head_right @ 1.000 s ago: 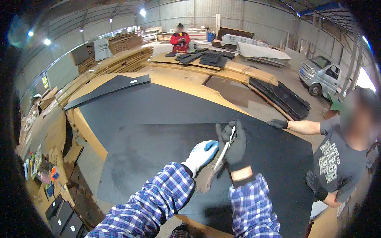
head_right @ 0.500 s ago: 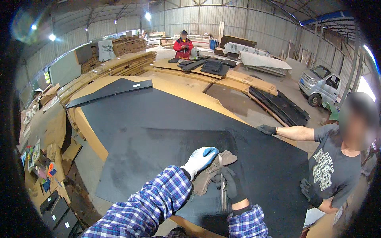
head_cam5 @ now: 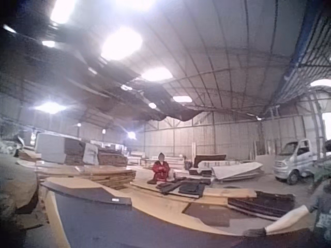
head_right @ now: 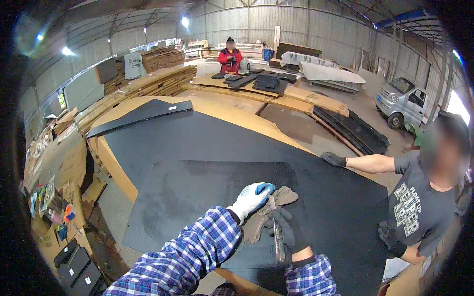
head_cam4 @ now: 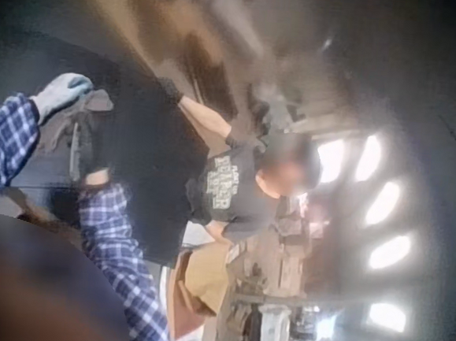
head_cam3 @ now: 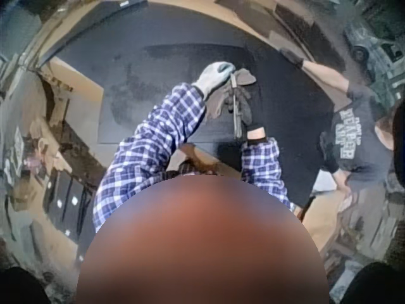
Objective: The person uses a utility knife to cut a large black sheet of material on a workbench while a coworker holds the sheet steady. The person wipes the surface with a cloth, scores the material, and separates a cut piece.
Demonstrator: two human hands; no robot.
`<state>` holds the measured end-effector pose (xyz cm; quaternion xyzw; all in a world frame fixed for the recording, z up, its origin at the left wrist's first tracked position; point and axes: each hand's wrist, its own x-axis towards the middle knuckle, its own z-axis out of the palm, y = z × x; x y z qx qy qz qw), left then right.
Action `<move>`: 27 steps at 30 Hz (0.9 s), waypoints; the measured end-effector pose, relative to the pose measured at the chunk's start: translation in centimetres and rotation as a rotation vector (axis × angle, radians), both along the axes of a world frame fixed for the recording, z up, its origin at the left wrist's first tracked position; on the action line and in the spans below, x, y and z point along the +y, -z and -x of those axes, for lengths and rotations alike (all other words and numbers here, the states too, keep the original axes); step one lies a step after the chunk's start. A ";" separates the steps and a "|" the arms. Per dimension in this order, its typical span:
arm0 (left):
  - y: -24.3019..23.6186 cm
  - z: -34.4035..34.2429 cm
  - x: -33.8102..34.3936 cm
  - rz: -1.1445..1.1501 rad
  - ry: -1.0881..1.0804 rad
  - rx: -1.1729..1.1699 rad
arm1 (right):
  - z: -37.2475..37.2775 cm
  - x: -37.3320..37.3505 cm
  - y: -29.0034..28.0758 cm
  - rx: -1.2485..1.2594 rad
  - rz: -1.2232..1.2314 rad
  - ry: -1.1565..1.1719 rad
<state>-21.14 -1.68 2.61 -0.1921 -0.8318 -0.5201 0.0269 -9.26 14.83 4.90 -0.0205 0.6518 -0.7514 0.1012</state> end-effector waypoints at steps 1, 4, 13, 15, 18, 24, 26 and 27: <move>0.1 0.0 0.0 0.006 0.010 0.018 | 0.0 0.1 0.1 0.008 -0.001 -0.011; -0.1 0.0 -0.1 0.018 0.022 0.060 | 0.0 0.0 0.4 -0.011 0.026 -0.009; -0.5 -0.1 -0.6 0.002 0.019 0.061 | 0.6 2.5 -2.3 0.017 1.081 0.162; 0.1 0.0 -0.4 -0.052 0.035 -0.021 | 0.0 4.5 -4.0 0.224 0.997 0.055; 0.8 0.2 -0.3 -0.082 0.019 0.004 | 0.2 6.1 -5.3 0.317 0.778 0.222; 0.6 0.1 -0.6 0.012 -0.035 0.032 | 4.6 3.9 -3.8 -0.079 0.798 0.423; 0.5 0.0 -0.7 0.019 -0.041 0.057 | 5.6 3.7 -5.3 0.083 0.694 0.275; 0.5 -0.1 -0.7 0.032 -0.037 0.072 | 5.9 4.3 -6.7 0.182 0.654 0.212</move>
